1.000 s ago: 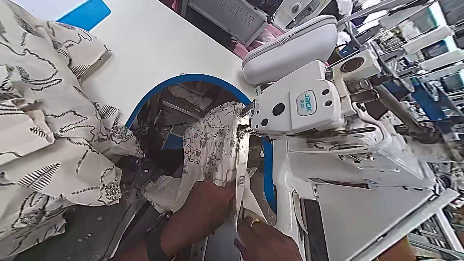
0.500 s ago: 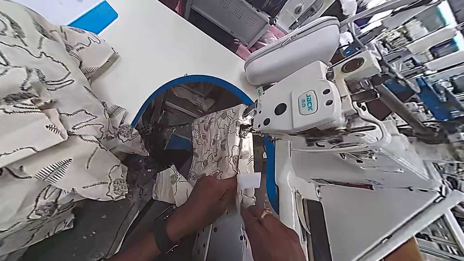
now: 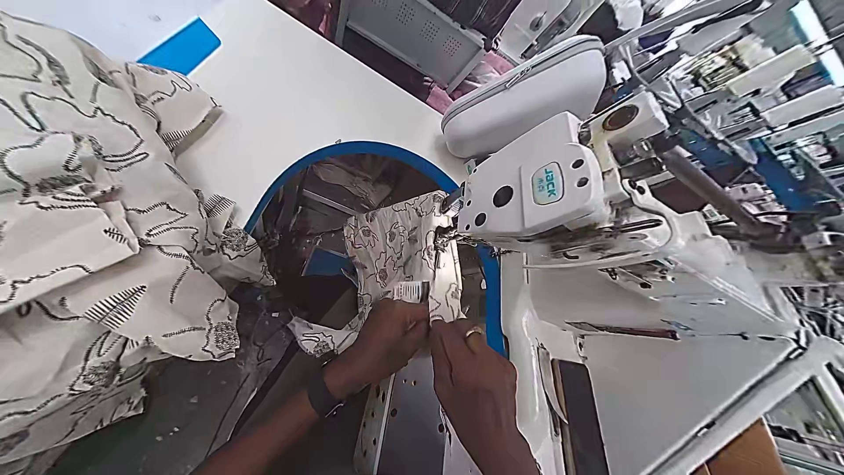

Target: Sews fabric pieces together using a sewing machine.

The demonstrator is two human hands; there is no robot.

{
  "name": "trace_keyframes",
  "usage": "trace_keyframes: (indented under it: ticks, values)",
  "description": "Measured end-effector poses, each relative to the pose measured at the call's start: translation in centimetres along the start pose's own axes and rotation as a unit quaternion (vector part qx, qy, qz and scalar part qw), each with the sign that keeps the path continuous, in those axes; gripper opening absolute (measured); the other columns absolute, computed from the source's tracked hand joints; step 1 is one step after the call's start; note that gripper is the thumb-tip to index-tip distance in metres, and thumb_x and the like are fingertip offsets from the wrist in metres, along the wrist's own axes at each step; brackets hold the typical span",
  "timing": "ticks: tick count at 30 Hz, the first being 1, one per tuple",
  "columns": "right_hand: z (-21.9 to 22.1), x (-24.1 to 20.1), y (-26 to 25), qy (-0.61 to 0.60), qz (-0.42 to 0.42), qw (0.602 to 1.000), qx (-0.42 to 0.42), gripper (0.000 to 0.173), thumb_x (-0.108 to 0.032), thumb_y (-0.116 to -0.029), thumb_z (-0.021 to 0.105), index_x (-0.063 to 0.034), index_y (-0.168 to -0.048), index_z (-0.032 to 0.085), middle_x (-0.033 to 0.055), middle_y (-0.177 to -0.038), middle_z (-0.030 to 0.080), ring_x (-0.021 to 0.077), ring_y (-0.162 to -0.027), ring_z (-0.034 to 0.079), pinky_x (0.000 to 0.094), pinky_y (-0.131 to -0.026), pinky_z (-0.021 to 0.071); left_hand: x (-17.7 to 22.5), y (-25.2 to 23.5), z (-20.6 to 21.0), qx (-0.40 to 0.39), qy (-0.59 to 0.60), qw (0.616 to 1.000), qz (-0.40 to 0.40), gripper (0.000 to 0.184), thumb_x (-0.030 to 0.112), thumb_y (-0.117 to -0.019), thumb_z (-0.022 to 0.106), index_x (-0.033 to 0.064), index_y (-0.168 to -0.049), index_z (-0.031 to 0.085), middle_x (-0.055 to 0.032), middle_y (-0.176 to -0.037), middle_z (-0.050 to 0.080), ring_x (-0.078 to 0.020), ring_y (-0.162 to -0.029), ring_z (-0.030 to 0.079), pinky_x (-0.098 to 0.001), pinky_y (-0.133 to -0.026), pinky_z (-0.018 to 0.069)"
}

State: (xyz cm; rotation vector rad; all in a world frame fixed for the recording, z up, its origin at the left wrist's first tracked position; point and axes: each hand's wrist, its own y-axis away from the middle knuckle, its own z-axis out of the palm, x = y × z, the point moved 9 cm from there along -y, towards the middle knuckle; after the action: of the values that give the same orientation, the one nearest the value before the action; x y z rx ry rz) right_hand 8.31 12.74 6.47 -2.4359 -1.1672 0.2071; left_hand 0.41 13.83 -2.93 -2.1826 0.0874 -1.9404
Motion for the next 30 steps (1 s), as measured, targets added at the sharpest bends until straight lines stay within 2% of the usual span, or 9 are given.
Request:
trace_keyframes:
  ticks: [3, 5, 12, 16, 18, 21, 23, 26, 30]
  values:
    - [-0.9, 2.9, -0.1, -0.031, 0.076, 0.995, -0.049, 0.021, -0.013, -0.0896, 0.06, -0.0004, -0.086, 0.076, 0.0139, -0.074, 0.071, 0.0272, -0.061, 0.07, 0.0414, -0.05, 0.0546, -0.2, 0.5, -1.6, 0.058, 0.016, 0.997, -0.055, 0.029, 0.022, -0.1022, 0.057, 0.0007, -0.114, 0.073, -0.0076, -0.084, 0.073, -0.0147, -0.076, 0.069, -0.0384, -0.075, 0.0563]
    - [-2.7, 6.0, -0.3, -0.038, 0.1, 0.99, -0.087, 0.02, -0.015, -0.0886, 0.065, -0.0004, -0.088, 0.077, 0.0143, -0.077, 0.073, 0.0294, -0.065, 0.071, 0.0468, -0.055, 0.0557, -0.1, 0.7, -3.4, 0.108, -0.026, 0.989, -0.095, 0.046, 0.037, -0.101, 0.06, 0.004, -0.133, 0.061, -0.0008, -0.067, 0.062, -0.0122, -0.056, 0.057, -0.0348, -0.057, 0.0519]
    - [-2.6, 8.6, -0.4, 0.024, 0.074, 0.984, -0.162, 0.016, -0.015, -0.0883, 0.067, -0.0019, -0.091, 0.076, 0.0162, -0.076, 0.071, 0.0373, -0.066, 0.071, 0.0557, -0.052, 0.0522, 4.4, -4.5, 3.5, -0.186, -0.311, 0.923, -0.128, 0.043, 0.03, -0.1085, 0.046, -0.0067, -0.108, 0.067, -0.0286, -0.102, 0.069, -0.0474, -0.104, 0.067, -0.0627, -0.084, 0.0501]
    - [1.7, 11.9, 4.7, -0.067, 0.117, 0.953, -0.27, 0.018, -0.015, -0.0891, 0.072, 0.0022, -0.094, 0.075, 0.0212, -0.08, 0.071, 0.0426, -0.076, 0.071, 0.0654, -0.069, 0.0521, 4.0, 1.1, -1.1, 0.087, -0.244, 0.959, -0.114, 0.05, 0.032, -0.0934, 0.07, -0.0022, -0.128, 0.062, -0.0139, -0.066, 0.066, -0.0348, -0.06, 0.067, -0.0525, -0.059, 0.0544]
    - [0.4, 12.2, 5.3, -0.106, 0.06, 0.971, -0.204, 0.025, -0.021, -0.0909, 0.064, 0.0022, -0.089, 0.075, 0.0158, -0.075, 0.071, 0.0345, -0.075, 0.073, 0.0687, -0.087, 0.0514, 3.3, 2.1, -0.8, 0.076, -0.213, 0.968, -0.108, 0.055, 0.028, -0.0946, 0.069, 0.004, -0.143, 0.058, -0.0128, -0.066, 0.066, -0.0333, -0.058, 0.064, -0.0522, -0.06, 0.0533]
    - [-3.2, 10.8, 3.1, -0.09, -0.021, 0.99, -0.102, 0.04, -0.035, -0.1005, 0.048, -0.007, -0.08, 0.069, 0.0038, -0.059, 0.058, 0.0137, -0.053, 0.057, 0.0314, -0.051, 0.0456, 4.0, -0.7, 2.5, -0.047, -0.29, 0.952, -0.091, 0.049, 0.016, -0.1018, 0.054, 0.0092, -0.15, 0.052, -0.019, -0.076, 0.07, -0.0418, -0.072, 0.069, -0.0577, -0.067, 0.0535]
    - [-4.3, 9.6, 2.1, -0.103, -0.042, 0.99, -0.087, 0.043, -0.036, -0.1033, 0.046, -0.0072, -0.078, 0.067, 0.0026, -0.057, 0.053, 0.0106, -0.05, 0.051, 0.0239, -0.048, 0.0388, 4.4, -3.4, 4.7, -0.128, -0.347, 0.922, -0.114, 0.033, 0.003, -0.1006, 0.049, -0.0026, -0.13, 0.062, -0.0257, -0.093, 0.07, -0.0465, -0.091, 0.07, -0.0599, -0.075, 0.0533]
    - [-3.5, 10.6, 3.4, -0.112, -0.008, 0.991, -0.077, 0.041, -0.034, -0.1005, 0.05, -0.0058, -0.078, 0.07, 0.0063, -0.067, 0.062, 0.0144, -0.059, 0.059, 0.0283, -0.053, 0.0459, 5.1, -4.1, 5.1, -0.155, -0.353, 0.912, -0.138, 0.02, 0.001, -0.0985, 0.052, -0.009, -0.108, 0.067, -0.029, -0.103, 0.068, -0.0474, -0.102, 0.067, -0.0604, -0.08, 0.0526]
    - [0.3, 10.2, 8.3, -0.09, 0.005, 0.992, -0.092, 0.031, -0.02, -0.0944, 0.053, -0.0025, -0.084, 0.076, 0.0131, -0.083, 0.074, 0.0293, -0.084, 0.075, 0.047, -0.087, 0.059, 4.9, 1.1, 0.5, 0.071, -0.327, 0.936, -0.111, 0.065, 0.021, -0.0923, 0.069, -0.0059, -0.148, 0.048, -0.015, -0.068, 0.068, -0.0367, -0.061, 0.068, -0.0521, -0.058, 0.0547]
